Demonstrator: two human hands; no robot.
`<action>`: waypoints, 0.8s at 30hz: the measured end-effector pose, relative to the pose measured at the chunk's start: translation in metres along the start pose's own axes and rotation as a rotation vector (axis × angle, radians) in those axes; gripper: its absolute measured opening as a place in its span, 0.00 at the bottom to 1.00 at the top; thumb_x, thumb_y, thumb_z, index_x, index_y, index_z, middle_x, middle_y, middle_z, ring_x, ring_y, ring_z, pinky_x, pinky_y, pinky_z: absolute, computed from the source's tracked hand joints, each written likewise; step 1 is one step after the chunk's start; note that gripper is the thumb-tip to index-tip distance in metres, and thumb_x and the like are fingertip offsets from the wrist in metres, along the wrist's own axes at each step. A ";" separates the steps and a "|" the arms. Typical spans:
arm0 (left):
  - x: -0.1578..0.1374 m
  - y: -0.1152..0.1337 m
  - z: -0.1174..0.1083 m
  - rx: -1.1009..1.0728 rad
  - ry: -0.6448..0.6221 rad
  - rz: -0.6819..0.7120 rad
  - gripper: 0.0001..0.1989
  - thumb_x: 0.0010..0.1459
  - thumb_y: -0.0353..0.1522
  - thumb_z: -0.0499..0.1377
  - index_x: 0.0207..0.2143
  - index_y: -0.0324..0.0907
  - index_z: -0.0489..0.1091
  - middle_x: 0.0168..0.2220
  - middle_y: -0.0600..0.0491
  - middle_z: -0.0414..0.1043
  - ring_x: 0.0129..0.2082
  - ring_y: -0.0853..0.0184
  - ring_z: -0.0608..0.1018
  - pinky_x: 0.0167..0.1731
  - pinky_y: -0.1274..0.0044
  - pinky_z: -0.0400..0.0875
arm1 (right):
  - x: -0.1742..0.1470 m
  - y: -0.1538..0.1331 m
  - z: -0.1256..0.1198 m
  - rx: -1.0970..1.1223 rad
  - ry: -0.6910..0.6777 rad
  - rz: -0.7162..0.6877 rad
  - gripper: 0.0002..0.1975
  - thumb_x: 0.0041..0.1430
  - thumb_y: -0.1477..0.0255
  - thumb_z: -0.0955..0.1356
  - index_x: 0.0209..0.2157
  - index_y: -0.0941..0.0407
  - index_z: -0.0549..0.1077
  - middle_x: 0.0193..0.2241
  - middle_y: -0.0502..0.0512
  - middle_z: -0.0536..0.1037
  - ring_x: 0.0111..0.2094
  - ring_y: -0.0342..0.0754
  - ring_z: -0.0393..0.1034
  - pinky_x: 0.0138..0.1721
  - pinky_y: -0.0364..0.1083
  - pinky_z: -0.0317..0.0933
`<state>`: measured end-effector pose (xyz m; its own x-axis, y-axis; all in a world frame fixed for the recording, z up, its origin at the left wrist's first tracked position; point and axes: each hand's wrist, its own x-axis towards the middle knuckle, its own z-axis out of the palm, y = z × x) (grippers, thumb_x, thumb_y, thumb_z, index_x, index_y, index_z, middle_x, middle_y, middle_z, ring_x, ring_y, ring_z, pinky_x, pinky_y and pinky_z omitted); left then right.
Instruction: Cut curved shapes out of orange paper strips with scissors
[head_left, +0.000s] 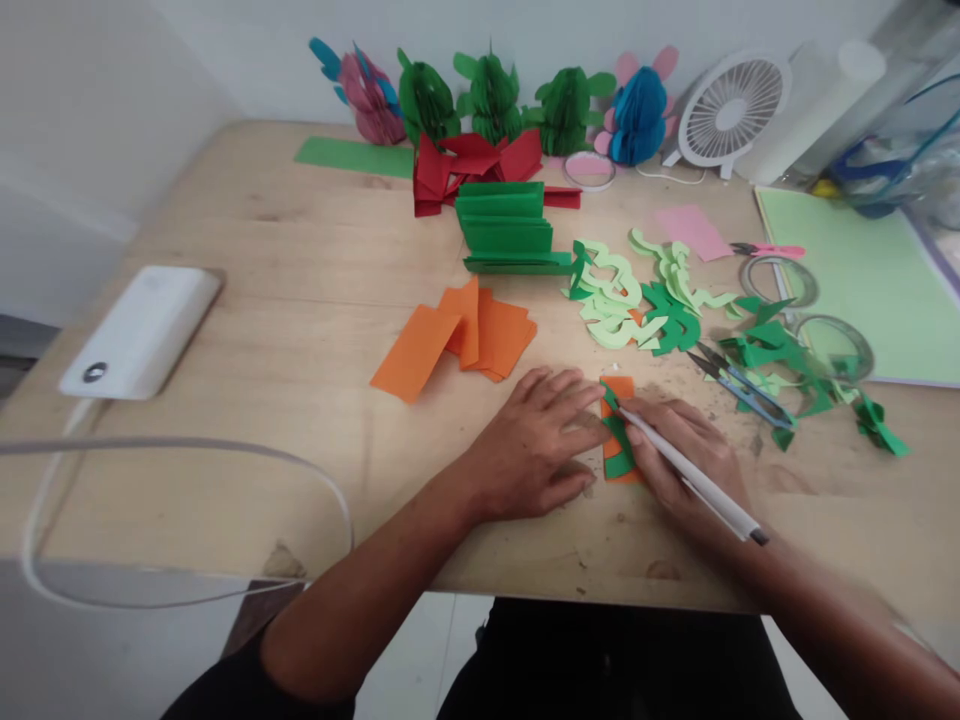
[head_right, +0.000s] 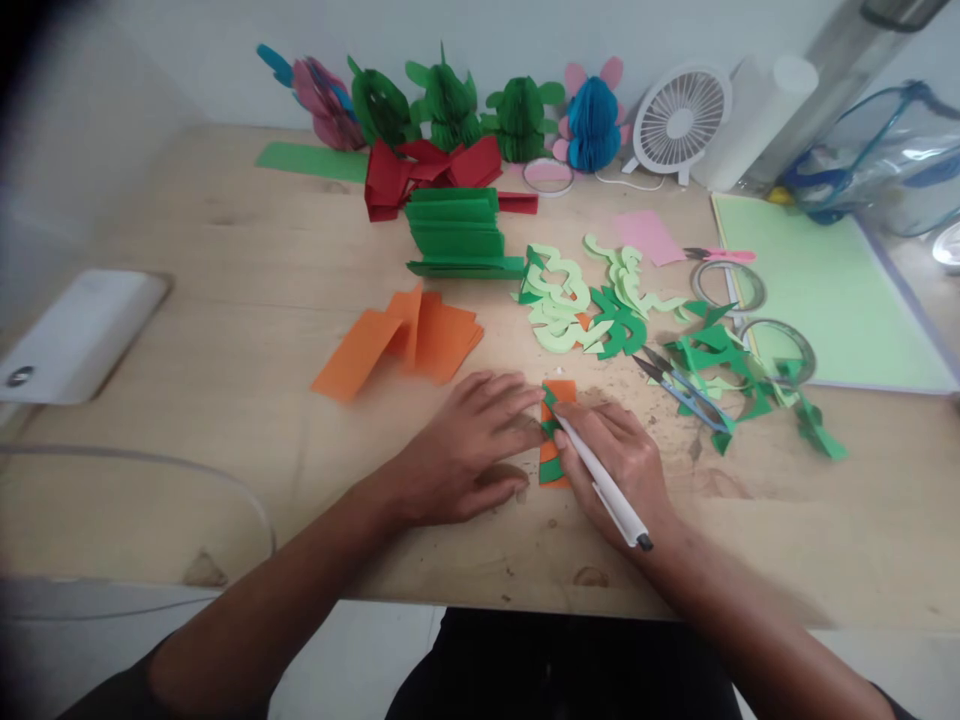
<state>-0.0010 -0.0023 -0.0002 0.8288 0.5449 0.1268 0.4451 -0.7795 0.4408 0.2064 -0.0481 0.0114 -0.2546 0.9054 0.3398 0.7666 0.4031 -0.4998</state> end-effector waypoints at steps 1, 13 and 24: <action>0.000 0.000 0.000 0.000 -0.001 0.001 0.21 0.60 0.41 0.53 0.53 0.46 0.69 0.63 0.46 0.59 0.64 0.51 0.56 0.61 0.55 0.45 | 0.000 0.000 0.000 0.004 0.002 0.000 0.11 0.62 0.76 0.63 0.45 0.56 0.72 0.35 0.58 0.80 0.36 0.53 0.74 0.39 0.53 0.68; 0.000 -0.001 -0.001 -0.028 -0.025 -0.016 0.20 0.59 0.41 0.54 0.53 0.47 0.69 0.63 0.47 0.59 0.64 0.50 0.56 0.61 0.55 0.44 | 0.003 0.001 -0.008 0.204 -0.019 0.316 0.09 0.63 0.68 0.65 0.41 0.53 0.75 0.37 0.55 0.80 0.38 0.51 0.75 0.38 0.49 0.69; 0.001 0.000 -0.002 -0.036 -0.029 -0.031 0.20 0.60 0.42 0.53 0.52 0.47 0.69 0.63 0.48 0.60 0.64 0.51 0.55 0.61 0.56 0.43 | 0.007 -0.001 -0.003 0.176 -0.053 0.378 0.05 0.59 0.67 0.66 0.32 0.53 0.73 0.27 0.52 0.78 0.27 0.47 0.72 0.26 0.45 0.65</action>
<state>-0.0014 -0.0010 0.0014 0.8243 0.5594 0.0871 0.4589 -0.7502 0.4760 0.2059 -0.0428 0.0165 -0.0078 0.9977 0.0675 0.7006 0.0536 -0.7115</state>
